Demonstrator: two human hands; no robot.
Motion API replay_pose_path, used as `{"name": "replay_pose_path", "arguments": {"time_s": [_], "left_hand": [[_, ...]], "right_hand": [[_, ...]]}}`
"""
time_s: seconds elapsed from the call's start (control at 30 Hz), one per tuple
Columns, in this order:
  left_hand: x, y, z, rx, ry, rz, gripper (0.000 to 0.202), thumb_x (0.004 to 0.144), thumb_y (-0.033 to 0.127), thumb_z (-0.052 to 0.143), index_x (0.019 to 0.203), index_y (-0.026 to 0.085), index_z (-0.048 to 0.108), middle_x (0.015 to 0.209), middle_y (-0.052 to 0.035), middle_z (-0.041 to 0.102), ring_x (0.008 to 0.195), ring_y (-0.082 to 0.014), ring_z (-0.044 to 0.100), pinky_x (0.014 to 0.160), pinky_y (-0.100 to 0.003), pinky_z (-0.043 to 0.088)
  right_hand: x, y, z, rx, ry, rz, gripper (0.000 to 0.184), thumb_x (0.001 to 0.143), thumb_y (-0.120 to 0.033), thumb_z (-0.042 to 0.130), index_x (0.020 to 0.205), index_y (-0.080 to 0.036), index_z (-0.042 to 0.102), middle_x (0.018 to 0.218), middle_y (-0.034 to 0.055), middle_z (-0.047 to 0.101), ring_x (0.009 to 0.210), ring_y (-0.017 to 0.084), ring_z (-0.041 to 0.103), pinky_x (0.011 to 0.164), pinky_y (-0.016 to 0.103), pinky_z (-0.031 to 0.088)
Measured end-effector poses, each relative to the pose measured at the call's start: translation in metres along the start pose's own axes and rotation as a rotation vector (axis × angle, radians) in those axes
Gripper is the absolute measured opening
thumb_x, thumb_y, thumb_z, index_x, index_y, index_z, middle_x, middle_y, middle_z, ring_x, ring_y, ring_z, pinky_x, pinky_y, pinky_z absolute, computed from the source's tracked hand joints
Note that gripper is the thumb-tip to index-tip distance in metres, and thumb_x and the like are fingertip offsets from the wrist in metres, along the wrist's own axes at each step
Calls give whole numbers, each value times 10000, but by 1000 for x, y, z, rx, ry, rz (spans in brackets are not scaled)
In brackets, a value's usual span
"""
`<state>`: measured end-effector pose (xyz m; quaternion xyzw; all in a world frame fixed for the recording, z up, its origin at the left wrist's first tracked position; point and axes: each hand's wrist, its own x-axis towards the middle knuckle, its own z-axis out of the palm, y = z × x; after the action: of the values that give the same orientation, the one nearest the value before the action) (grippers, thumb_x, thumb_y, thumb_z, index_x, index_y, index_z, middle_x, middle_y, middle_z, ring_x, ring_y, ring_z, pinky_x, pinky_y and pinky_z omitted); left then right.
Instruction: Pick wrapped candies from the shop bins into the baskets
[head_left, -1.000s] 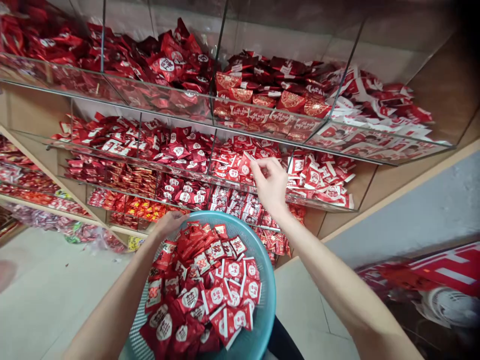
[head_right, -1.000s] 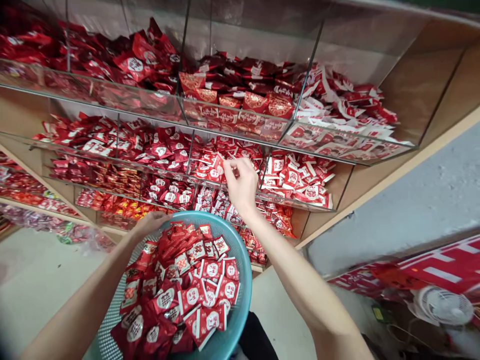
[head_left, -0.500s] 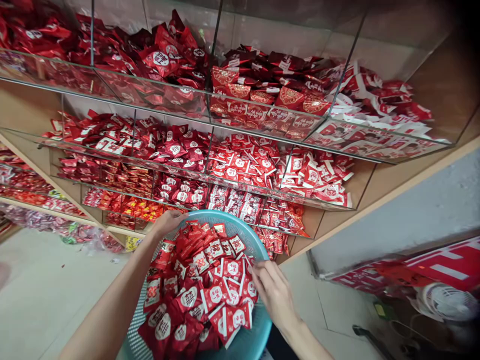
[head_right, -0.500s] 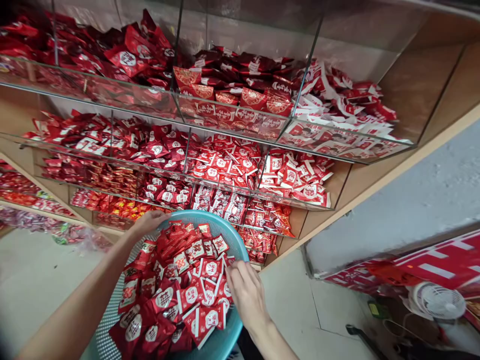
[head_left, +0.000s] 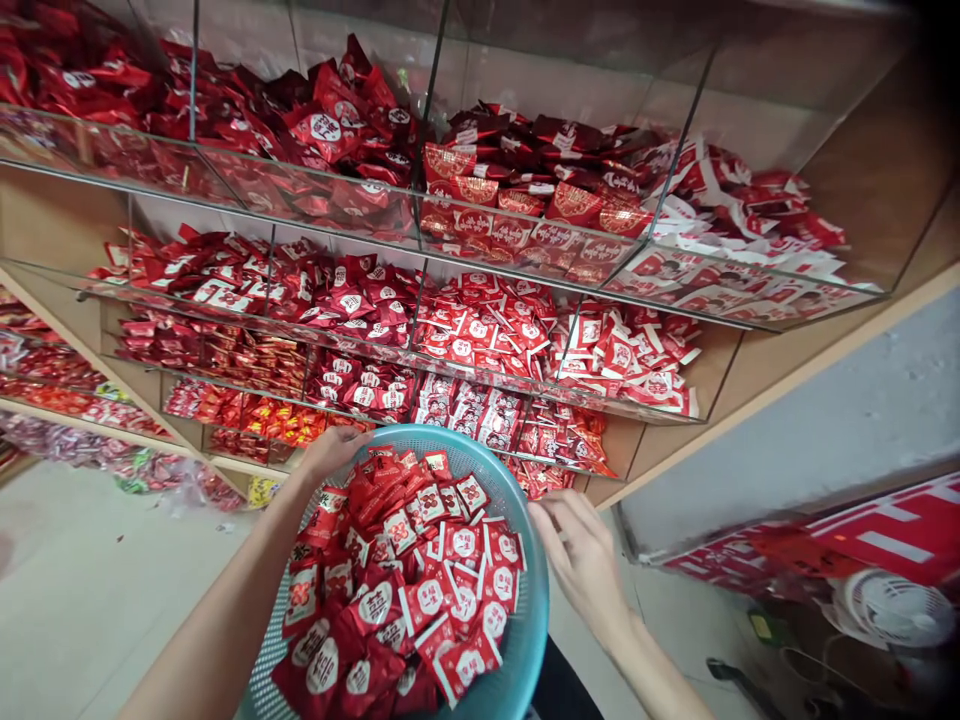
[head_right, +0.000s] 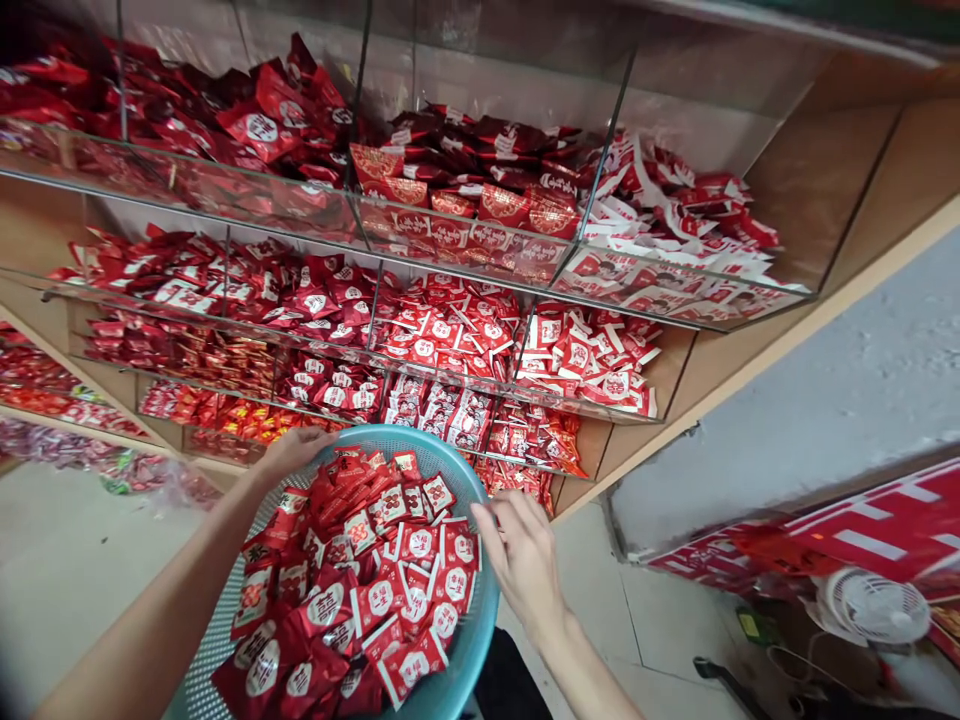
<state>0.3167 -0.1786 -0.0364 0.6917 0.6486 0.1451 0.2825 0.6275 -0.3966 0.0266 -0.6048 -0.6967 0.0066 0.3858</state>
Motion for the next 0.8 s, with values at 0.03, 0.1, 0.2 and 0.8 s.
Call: {"name": "replay_pose_path", "arguments": {"time_s": [0.03,0.1,0.2,0.8], "left_hand": [[0,1,0,0,-4,14,498,709,637,431,606,180,598,532,30,480,543,-119,451,514,-208,298],[1,2,0,-12,-11,41,490,718,624,424,606,181,602,539,27,483,545,-120,452,510,-209,296],[3,3,2,-21,3,38,472,719,614,430,638,189,619,557,25,498,555,-126,469,512,-210,301],[-1,-3,-5,-45,42,-10,409,693,591,477,599,205,575,562,17,527,578,-147,506,526,-216,311]], "right_hand": [[12,0,-3,-12,8,-30,149,872,-246,492,784,-218,608,788,54,600,745,192,546,708,346,430],[38,-3,-8,-44,5,-102,151,872,-261,494,805,-213,621,804,60,601,764,194,545,725,344,425],[81,-12,-9,-100,9,-183,182,880,-284,479,825,-204,633,832,66,605,798,199,542,756,343,417],[259,-4,29,-426,-332,-100,415,849,-236,500,1253,-173,430,1232,132,527,1081,248,535,842,330,414]]}}
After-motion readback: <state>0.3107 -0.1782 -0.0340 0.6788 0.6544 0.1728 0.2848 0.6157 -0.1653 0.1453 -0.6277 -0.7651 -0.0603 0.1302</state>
